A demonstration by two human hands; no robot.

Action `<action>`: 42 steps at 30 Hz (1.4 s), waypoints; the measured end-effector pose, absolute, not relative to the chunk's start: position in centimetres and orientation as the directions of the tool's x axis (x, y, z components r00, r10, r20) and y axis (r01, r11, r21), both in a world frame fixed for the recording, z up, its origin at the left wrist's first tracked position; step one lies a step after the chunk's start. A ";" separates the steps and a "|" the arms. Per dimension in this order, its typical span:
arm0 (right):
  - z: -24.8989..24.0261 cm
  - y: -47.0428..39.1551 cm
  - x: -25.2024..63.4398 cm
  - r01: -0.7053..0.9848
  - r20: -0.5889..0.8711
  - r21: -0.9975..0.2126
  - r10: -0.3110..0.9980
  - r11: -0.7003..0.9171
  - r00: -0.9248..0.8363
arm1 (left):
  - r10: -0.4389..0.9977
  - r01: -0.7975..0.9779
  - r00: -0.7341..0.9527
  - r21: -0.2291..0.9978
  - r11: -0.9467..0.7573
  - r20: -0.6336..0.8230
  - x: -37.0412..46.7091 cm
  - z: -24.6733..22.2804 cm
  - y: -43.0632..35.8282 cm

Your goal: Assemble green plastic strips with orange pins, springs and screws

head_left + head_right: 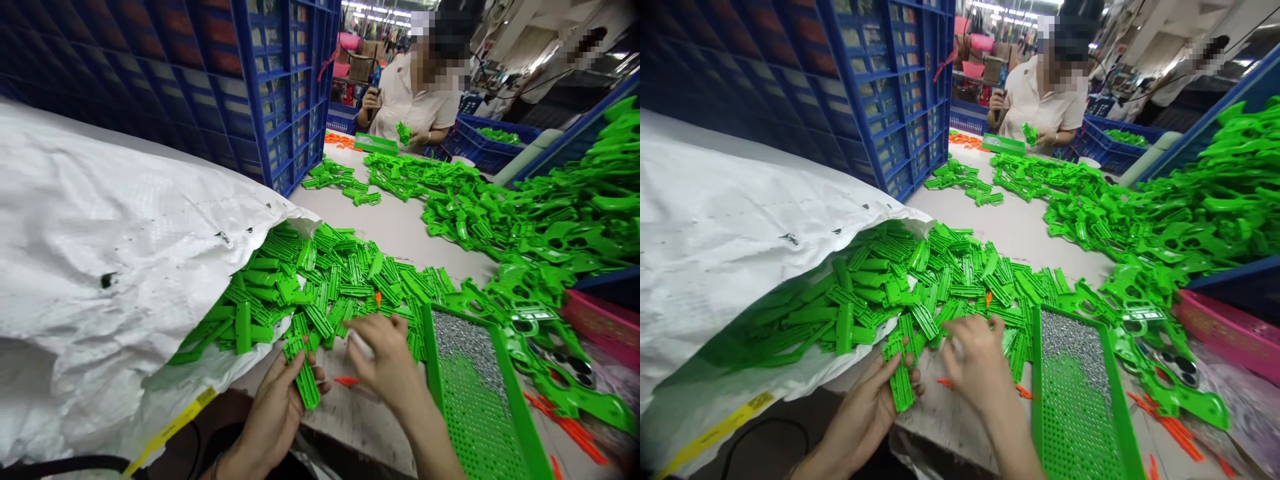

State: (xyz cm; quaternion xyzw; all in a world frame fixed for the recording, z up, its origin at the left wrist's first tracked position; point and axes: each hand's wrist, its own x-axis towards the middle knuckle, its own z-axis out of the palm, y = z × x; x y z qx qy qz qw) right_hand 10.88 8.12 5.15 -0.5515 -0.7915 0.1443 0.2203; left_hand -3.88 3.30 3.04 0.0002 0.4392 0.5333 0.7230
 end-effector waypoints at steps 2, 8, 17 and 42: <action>4.2 11.0 11.2 0.882 0.214 -0.413 0.966 0.226 -0.147 | 0.763 -0.757 0.099 0.450 0.474 -0.638 -4.0 3.1 2.9; 2.0 13.7 9.3 0.897 0.153 -0.372 0.968 0.241 -0.197 | 0.747 -0.719 0.142 0.451 0.529 -0.650 -4.5 3.1 2.2; 2.2 19.0 11.0 0.948 0.158 -0.311 0.979 -0.073 0.127 | 0.755 -0.722 0.196 0.429 0.543 -0.625 -4.2 3.0 1.8; 6.2 12.5 11.6 0.811 0.037 -0.492 0.938 0.317 -0.344 | 0.677 -0.625 0.374 0.367 0.689 -0.634 -4.3 2.4 2.7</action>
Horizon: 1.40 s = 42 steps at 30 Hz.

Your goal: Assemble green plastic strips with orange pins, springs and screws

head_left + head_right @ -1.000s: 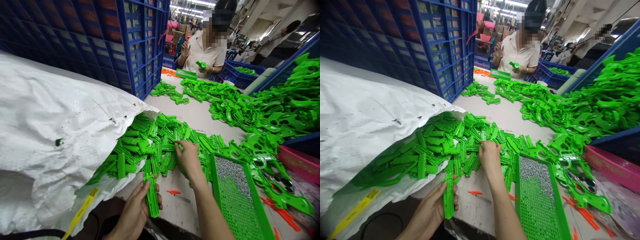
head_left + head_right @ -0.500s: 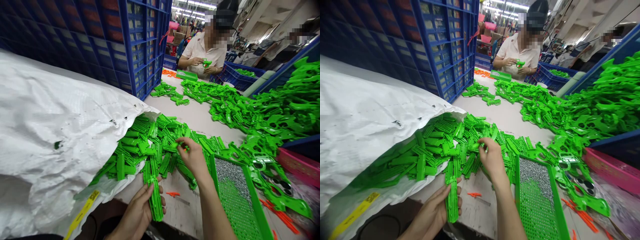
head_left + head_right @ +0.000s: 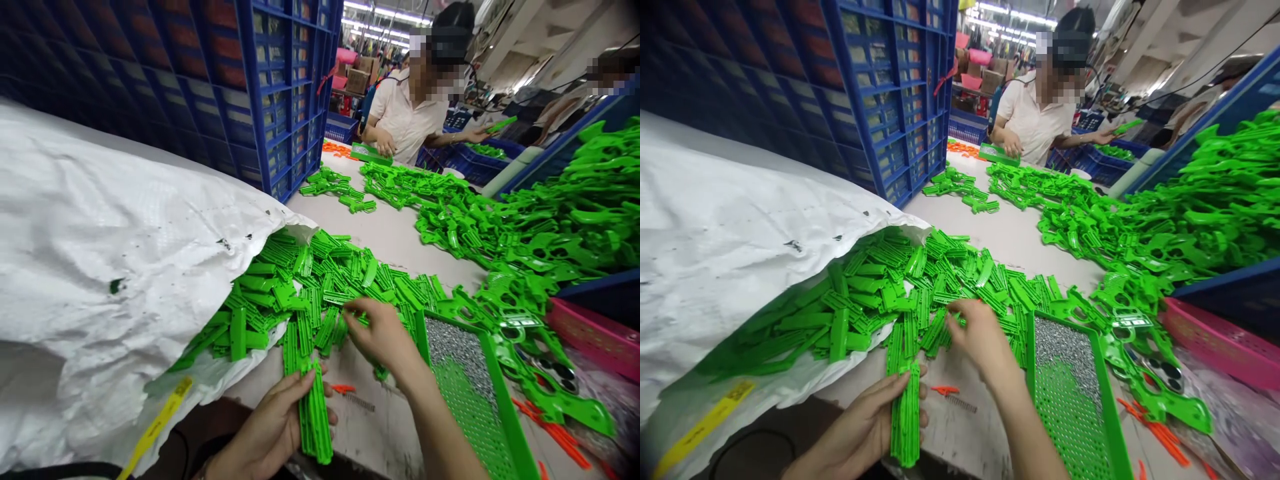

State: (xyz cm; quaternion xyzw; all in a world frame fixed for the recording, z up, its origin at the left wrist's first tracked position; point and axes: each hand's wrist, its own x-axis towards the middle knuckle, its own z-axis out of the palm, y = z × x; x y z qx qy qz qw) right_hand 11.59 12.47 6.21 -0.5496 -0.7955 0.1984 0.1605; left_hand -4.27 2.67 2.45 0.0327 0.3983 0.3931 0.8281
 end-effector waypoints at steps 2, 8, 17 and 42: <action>5.1 16.5 12.1 0.898 0.076 -0.383 0.977 0.215 -0.201 | 0.669 -0.601 0.354 0.390 0.698 -0.653 -4.3 2.8 2.4; 3.6 22.6 12.4 0.928 0.078 -0.192 0.947 0.320 -0.310 | 0.644 -0.576 0.351 0.386 0.721 -0.680 -4.4 3.1 1.4; 6.7 13.3 11.3 0.882 0.042 -0.289 0.925 0.373 -0.378 | 0.794 -0.684 0.170 0.511 0.521 -0.583 -4.0 2.6 2.5; 4.8 13.5 13.6 0.798 0.282 -0.502 0.935 0.333 -0.213 | 0.756 -0.652 0.244 0.475 0.591 -0.607 -4.1 1.9 1.0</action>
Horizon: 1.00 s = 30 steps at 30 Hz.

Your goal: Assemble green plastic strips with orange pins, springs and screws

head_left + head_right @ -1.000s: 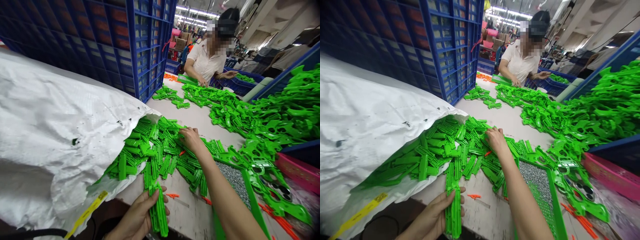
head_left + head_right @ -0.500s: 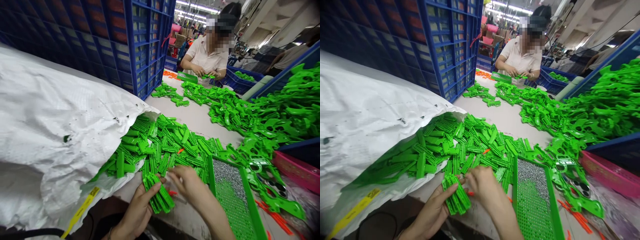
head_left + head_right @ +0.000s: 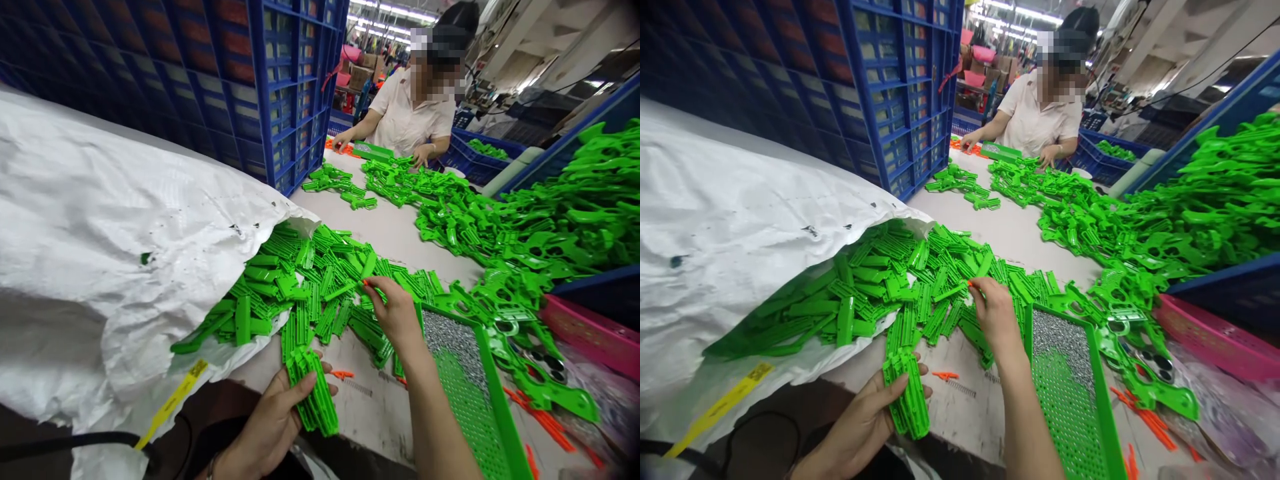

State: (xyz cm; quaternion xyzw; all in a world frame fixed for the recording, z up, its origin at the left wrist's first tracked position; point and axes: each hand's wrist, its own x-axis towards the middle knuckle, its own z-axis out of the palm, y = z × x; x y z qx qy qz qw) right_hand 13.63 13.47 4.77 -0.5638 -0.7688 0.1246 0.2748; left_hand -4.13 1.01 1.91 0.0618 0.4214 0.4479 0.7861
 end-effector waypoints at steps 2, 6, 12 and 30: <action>5.2 10.5 13.2 0.739 0.297 -0.586 0.937 0.333 -0.186 | 0.781 -0.664 0.243 0.489 0.566 -0.575 -4.2 1.8 1.1; 4.5 4.0 11.7 0.472 0.087 -0.859 0.964 0.201 -0.252 | 0.783 -0.654 0.291 0.482 0.582 -0.550 -4.1 1.9 0.9; 1.6 -1.0 11.5 0.627 0.442 -0.672 0.893 0.395 -0.089 | 0.726 -0.635 0.384 0.407 0.656 -0.571 -2.7 2.2 0.2; 2.5 -1.9 11.9 0.519 0.189 -0.827 0.976 0.216 -0.104 | 0.782 -0.603 0.312 0.524 0.601 -0.539 -1.2 2.0 -0.6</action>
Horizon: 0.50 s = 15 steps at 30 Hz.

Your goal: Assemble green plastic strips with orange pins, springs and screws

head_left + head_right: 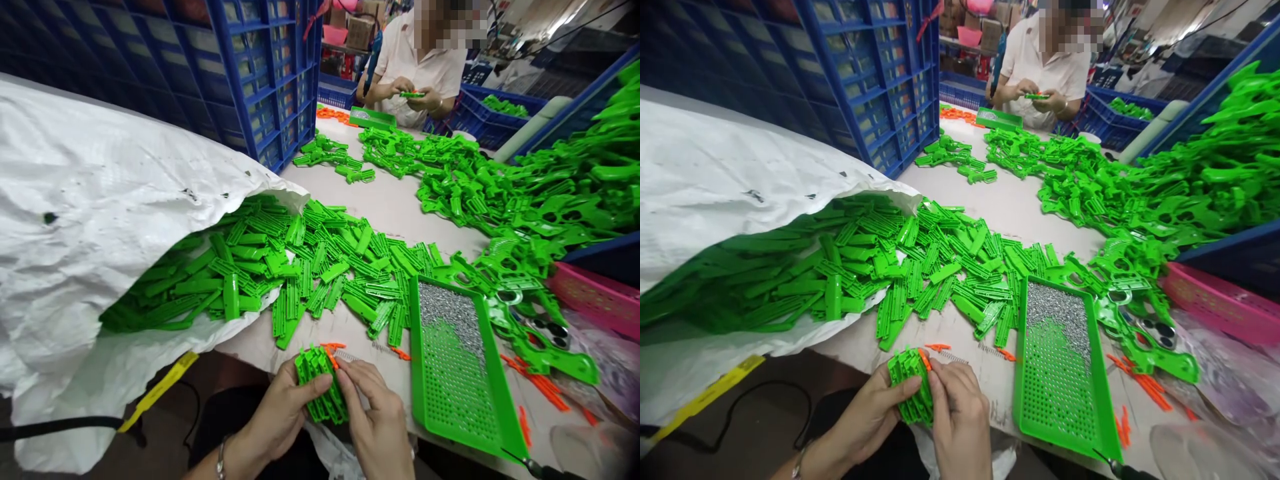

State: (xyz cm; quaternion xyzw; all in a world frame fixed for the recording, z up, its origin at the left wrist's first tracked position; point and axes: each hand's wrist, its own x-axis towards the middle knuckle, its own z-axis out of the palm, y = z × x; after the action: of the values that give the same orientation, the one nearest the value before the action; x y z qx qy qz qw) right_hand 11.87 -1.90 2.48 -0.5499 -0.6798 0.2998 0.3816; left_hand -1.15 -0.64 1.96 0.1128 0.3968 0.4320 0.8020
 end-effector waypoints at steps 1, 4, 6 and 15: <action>2.4 -1.9 11.8 0.535 0.203 -0.813 0.973 0.229 -0.108 | 0.786 -0.599 0.307 0.533 0.598 -0.537 -1.1 2.0 -0.6; 2.1 -2.2 11.6 0.604 0.333 -0.723 0.936 0.334 -0.118 | 0.803 -0.592 0.269 0.566 0.573 -0.531 -0.9 2.1 -0.6; 1.7 -2.5 11.2 0.651 0.422 -0.653 0.900 0.387 -0.112 | 0.810 -0.586 0.243 0.585 0.561 -0.534 -0.7 2.2 -0.6; 4.2 -1.1 13.5 0.633 0.028 -0.727 0.933 0.265 -0.358 | 0.773 -0.602 0.308 0.516 0.609 -0.554 -1.3 2.1 0.1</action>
State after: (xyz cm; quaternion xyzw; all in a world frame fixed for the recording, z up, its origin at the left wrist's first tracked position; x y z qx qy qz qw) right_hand 13.51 -1.10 4.21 -0.5155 -0.7597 0.3193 0.2348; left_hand -1.27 0.10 2.06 0.1066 0.4026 0.4288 0.8016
